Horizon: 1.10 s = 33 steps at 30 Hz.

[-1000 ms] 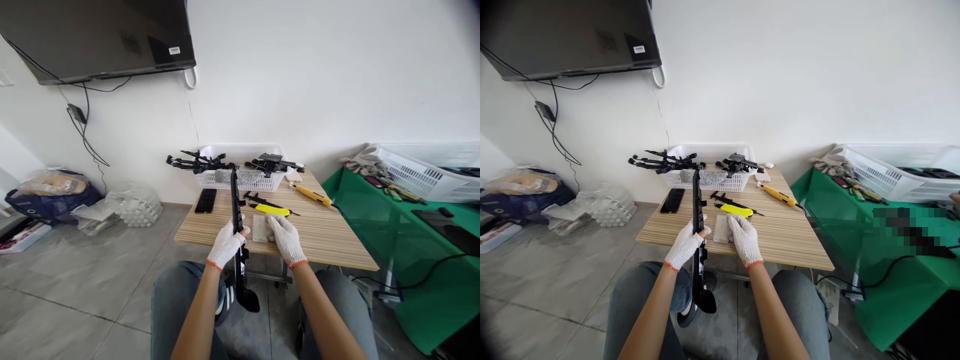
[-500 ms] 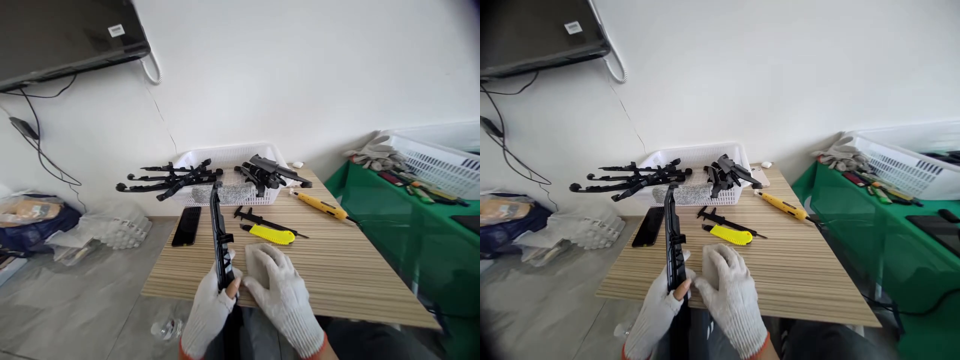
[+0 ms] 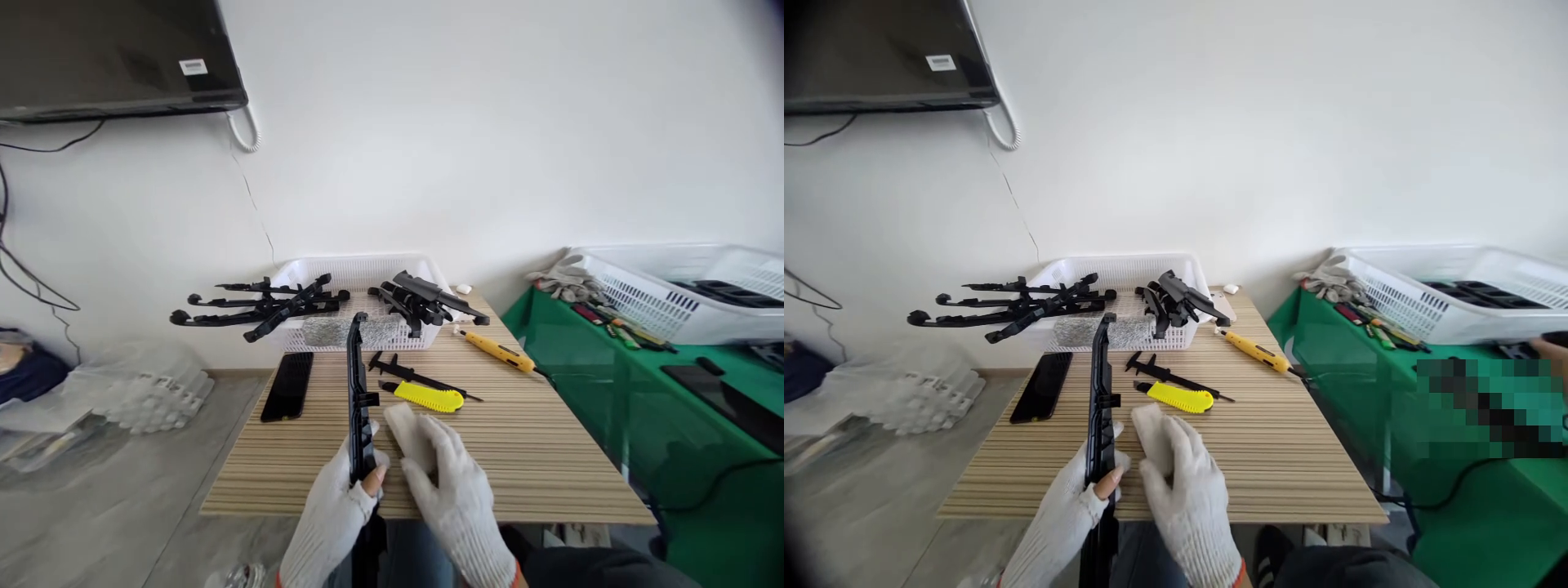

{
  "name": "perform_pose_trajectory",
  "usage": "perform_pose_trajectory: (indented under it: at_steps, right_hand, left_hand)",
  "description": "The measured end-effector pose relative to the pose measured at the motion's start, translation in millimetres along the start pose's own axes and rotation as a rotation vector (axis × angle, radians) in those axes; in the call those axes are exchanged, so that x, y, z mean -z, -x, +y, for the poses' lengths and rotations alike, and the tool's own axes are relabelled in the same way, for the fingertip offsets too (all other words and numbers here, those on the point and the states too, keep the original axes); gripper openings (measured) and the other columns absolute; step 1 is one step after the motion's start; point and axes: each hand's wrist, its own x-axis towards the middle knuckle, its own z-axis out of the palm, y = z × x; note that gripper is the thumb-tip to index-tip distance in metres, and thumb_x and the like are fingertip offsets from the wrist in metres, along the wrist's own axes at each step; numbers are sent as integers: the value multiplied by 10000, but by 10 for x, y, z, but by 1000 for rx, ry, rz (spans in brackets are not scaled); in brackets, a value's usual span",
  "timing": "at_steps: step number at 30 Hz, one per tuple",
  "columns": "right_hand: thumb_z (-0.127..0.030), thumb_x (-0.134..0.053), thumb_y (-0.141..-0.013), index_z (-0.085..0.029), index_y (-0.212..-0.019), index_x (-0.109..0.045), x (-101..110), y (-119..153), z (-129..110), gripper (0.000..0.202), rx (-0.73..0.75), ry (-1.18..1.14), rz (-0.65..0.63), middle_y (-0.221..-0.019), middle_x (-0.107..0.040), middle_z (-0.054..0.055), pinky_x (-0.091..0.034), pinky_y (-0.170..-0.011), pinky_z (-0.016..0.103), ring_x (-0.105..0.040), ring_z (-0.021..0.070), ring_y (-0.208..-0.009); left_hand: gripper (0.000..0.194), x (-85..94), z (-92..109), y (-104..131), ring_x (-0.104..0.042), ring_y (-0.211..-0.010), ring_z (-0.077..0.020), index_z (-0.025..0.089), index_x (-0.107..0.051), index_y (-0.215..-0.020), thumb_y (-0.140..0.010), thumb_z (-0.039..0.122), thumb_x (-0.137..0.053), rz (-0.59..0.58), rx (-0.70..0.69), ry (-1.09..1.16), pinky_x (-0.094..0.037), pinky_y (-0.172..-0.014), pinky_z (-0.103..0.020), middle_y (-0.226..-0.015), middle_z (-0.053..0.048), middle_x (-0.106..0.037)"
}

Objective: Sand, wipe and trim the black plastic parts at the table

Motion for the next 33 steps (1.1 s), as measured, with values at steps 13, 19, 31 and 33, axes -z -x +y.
perform_pose_trajectory:
  at_steps: [13,19,31,33]
  right_hand:
    - [-244,-730,-638,-402,-1163,-730,-18,-183,150,548,83,-143,-343,-1312,-675,21,-612,-875,436,-687,307,-1109]
    - [-237,-730,-638,-384,-1148,-735,-63,-178,-40,530,151,84,-314,-1398,-614,42,-601,-826,443,-645,338,-1135]
    - [-525,-521,-850,-213,-1033,-725,144,-233,159,416,-420,-539,-37,-1126,-748,96,-509,-993,416,-670,283,-1104]
    - [-522,-584,-796,-217,-1025,-731,150,-259,158,409,-456,-580,-54,-1120,-752,81,-508,-986,413,-669,285,-1095]
  left_hand:
    - [644,220,86,-231,-603,-1225,-309,261,-595,-1388,-819,552,-672,-243,-50,-56,-423,-1119,-435,-1301,-103,-682]
    - [635,189,122,-171,-640,-1137,-297,218,-586,-1394,-832,508,-650,-168,-76,-112,-477,-1046,-414,-1245,-118,-697]
    - [648,1,177,-88,-560,-574,-114,167,-552,-1315,-791,522,-691,-7,-37,26,-430,-592,-278,-910,-37,-686]
    - [659,-15,183,-96,-552,-562,-109,164,-550,-1321,-807,560,-671,12,-37,31,-428,-591,-278,-910,-46,-698]
